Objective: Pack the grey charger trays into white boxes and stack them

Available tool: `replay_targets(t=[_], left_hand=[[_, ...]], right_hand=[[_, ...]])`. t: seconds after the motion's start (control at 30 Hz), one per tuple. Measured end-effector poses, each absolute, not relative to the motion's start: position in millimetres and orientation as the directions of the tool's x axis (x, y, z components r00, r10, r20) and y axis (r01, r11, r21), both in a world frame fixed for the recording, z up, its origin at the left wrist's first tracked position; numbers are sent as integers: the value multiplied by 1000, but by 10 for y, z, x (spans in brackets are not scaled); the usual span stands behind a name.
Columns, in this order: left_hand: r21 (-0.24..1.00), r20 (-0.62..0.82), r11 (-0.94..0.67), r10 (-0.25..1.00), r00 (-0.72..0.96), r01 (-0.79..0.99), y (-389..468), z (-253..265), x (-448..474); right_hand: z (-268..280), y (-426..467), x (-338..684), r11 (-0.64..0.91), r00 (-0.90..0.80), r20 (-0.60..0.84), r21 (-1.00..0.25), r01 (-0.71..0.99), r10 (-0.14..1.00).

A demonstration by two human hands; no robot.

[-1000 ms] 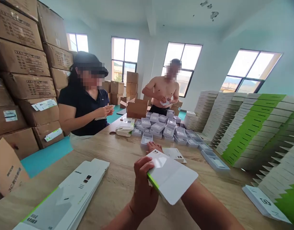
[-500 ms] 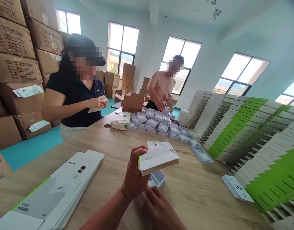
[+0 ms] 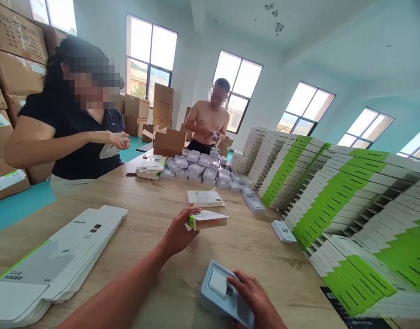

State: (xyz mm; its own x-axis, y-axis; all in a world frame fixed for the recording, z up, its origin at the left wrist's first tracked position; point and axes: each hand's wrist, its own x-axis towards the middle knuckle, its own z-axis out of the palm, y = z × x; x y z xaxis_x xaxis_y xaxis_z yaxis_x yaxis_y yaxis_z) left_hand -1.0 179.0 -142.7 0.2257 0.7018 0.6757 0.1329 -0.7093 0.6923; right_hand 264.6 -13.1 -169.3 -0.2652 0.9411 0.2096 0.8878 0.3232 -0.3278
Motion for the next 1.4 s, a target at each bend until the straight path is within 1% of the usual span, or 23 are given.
replay_targets(t=[0.07, 0.13, 0.27, 0.43, 0.53, 0.63, 0.7, 0.77, 0.8, 0.87, 0.93, 0.97, 1.0, 1.03, 1.07, 1.1, 1.13, 1.17, 1.2, 1.23, 1.3, 1.33, 1.4], left_hand=[[668, 689, -730, 680, 251, 144, 1791, -1439, 20], [641, 703, -754, 652, 284, 146, 1769, -1437, 61], [587, 723, -791, 609, 327, 173, 1674, -1420, 144], [526, 748, -813, 582, 320, 249, 1606, -1422, 158], [506, 759, -817, 574, 307, 276, 1607, -1424, 119], [499, 763, -826, 562, 321, 260, 1587, -1402, 89], [508, 758, -830, 557, 339, 229, 1560, -1375, 89], [537, 746, -823, 567, 350, 188, 1529, -1340, 108], [559, 735, -813, 577, 356, 164, 1510, -1320, 123], [614, 702, -782, 603, 378, 107, 1446, -1276, 161], [679, 650, -732, 631, 424, 48, 1315, -1228, 205], [705, 622, -708, 636, 456, 26, 1216, -1206, 226], [741, 583, -671, 640, 500, -4, 1094, -1187, 245], [793, 525, -607, 645, 556, -45, 953, -1172, 260], [852, 455, -516, 643, 616, -90, 800, -1163, 270], [915, 368, -377, 640, 675, -142, 644, -1160, 274], [950, 306, -254, 640, 705, -182, 494, -1162, 273], [963, 267, -156, 659, 703, -220, 360, -1171, 268], [961, 254, -106, 703, 664, -256, 247, -1186, 258], [952, 268, -114, 758, 595, -284, 161, -1209, 247], [929, 327, -201, 841, 431, -312, 64, -1278, 216], [918, 359, -255, 859, 366, -303, 48, -1322, 196], [898, 431, -372, 852, 296, -237, 58, -1406, 142]], right_hand=[[-1390, -263, 2610, 304, -195, 283, -420, 855, 939], [-1052, -307, 2537, 238, -83, 326, -474, 848, 942], [-595, -217, 2345, 133, 66, 368, -489, 862, 927], [-549, -110, 2079, 40, 148, 430, -398, 917, 890], [-543, -107, 1982, 17, 152, 438, -359, 933, 886], [-505, -112, 1938, 45, 119, 418, -362, 931, 901], [-512, -101, 1903, 54, 133, 418, -406, 912, 899], [-564, -75, 1854, 81, 196, 477, -500, 862, 856], [-602, -61, 1830, 135, 225, 533, -553, 822, 815], [-685, -46, 1810, 315, 266, 666, -617, 721, 697], [-750, -75, 1851, 470, 276, 744, -618, 631, 608], [-771, -112, 1895, 505, 271, 747, -626, 594, 607], [-786, -162, 1949, 511, 258, 721, -654, 558, 643], [-798, -224, 2008, 493, 232, 667, -702, 514, 709], [-811, -293, 2066, 460, 198, 592, -761, 458, 781], [-829, -364, 2117, 421, 167, 514, -817, 394, 841], [-857, -429, 2158, 386, 145, 451, -861, 332, 881], [-897, -483, 2187, 364, 136, 412, -889, 277, 901], [-952, -521, 2204, 363, 144, 401, -902, 236, 905], [-1022, -543, 2211, 379, 165, 415, -901, 210, 895], [-1194, -542, 2206, 427, 216, 466, -881, 201, 858], [-1286, -525, 2200, 446, 234, 488, -870, 210, 841], [-1450, -475, 2194, 475, 240, 528, -845, 244, 815]])
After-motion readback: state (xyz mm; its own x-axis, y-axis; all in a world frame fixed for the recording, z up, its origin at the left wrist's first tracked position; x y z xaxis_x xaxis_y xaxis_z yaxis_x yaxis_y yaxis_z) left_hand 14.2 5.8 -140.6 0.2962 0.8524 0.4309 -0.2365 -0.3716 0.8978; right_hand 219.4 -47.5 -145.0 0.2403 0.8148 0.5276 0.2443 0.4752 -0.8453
